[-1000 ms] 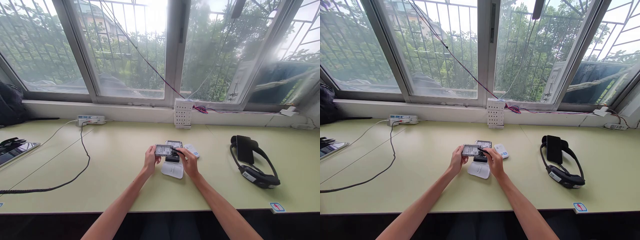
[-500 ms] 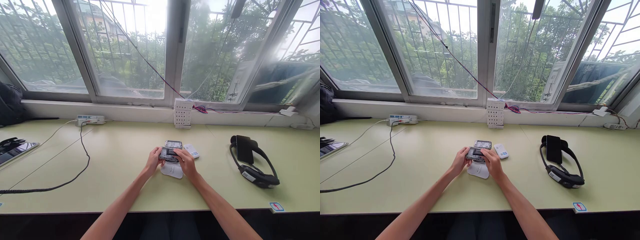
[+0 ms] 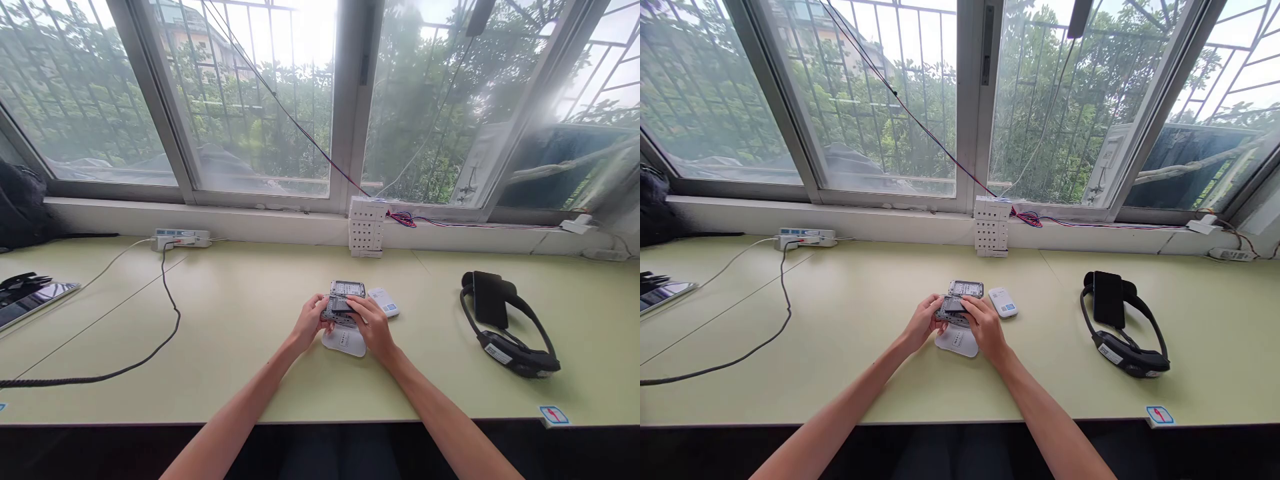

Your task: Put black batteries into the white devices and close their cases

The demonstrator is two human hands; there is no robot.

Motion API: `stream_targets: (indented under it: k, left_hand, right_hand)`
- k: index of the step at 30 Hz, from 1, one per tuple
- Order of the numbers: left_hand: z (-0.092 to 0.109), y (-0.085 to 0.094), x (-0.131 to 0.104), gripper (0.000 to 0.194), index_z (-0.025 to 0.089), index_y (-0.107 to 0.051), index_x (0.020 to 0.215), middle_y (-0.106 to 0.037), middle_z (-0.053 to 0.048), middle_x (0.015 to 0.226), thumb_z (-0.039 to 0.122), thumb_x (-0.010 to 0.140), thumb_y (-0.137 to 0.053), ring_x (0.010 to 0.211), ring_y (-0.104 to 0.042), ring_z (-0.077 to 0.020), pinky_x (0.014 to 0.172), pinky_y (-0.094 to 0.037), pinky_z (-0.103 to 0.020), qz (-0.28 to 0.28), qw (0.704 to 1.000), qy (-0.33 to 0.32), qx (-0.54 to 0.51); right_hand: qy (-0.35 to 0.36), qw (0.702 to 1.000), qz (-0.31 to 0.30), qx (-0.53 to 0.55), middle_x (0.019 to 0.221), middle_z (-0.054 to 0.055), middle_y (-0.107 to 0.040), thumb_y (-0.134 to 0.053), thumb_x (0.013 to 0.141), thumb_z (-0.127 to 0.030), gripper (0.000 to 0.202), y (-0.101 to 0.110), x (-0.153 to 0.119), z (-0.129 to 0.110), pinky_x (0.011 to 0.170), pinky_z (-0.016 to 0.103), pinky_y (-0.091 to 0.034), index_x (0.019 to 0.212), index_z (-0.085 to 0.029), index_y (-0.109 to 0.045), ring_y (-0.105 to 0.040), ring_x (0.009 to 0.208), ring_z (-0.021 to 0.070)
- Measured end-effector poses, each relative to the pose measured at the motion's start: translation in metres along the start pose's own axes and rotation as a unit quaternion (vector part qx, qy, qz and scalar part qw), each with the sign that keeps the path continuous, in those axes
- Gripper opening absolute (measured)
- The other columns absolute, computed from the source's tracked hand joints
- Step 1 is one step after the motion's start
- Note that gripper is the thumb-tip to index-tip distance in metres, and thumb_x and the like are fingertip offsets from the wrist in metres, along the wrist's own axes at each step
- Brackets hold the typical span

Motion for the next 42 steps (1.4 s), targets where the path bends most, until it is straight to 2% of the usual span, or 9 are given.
stream_targets:
  k: [10,17,31,42]
  left_hand:
    - [0.003,-0.001,-0.003,0.041,0.019,-0.048,0.098,-0.057,0.004,0.065,0.048,0.078,-0.068,0.041,-0.051,-0.0088,0.041,-0.043,-0.023,-0.001,0.999,-0.003,0.036]
    - [0.001,0.001,-0.004,0.041,0.017,-0.052,0.105,-0.059,0.001,0.07,0.047,0.08,-0.066,0.044,-0.05,-0.0079,0.044,-0.044,-0.023,-0.022,0.998,-0.016,0.056]
    - [0.002,0.0,-0.005,0.043,0.017,-0.057,0.104,-0.059,0.002,0.065,0.048,0.077,-0.069,0.042,-0.052,-0.0093,0.042,-0.043,-0.023,-0.011,0.998,-0.015,0.063]
    - [0.001,0.001,-0.004,0.043,0.015,-0.058,0.104,-0.06,0.0,0.069,0.048,0.08,-0.066,0.044,-0.052,-0.0088,0.044,-0.044,-0.023,-0.022,0.998,-0.021,0.051]
  right_hand:
    - [-0.009,1.0,-0.01,-0.001,0.124,0.006,-0.064,-0.052,0.094,-0.015,0.037,-0.002,-0.002,0.002,0.089,0.044,-0.052,0.127,-0.029,-0.061,-0.059,0.103,0.0237]
    - [-0.01,1.0,-0.023,0.0,0.126,0.006,-0.063,-0.052,0.092,-0.013,0.039,0.0,0.0,-0.002,0.093,0.045,-0.051,0.128,-0.027,-0.06,-0.058,0.107,0.0241]
    - [0.015,0.999,-0.04,-0.001,0.126,0.008,-0.063,-0.053,0.09,-0.014,0.043,0.001,0.002,-0.008,0.091,0.046,-0.052,0.131,-0.027,-0.058,-0.058,0.108,0.0244]
    - [0.039,0.998,-0.05,-0.027,0.13,0.007,-0.061,-0.052,0.091,-0.015,0.044,0.0,0.002,-0.009,0.092,0.047,-0.05,0.133,-0.028,-0.055,-0.058,0.108,0.0245]
Point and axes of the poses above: each hand's wrist, its own x-axis towards the middle knuckle, its own y-axis out of the back of the hand, z = x × y, the point moved 1 cm from there along x, towards the middle knuckle
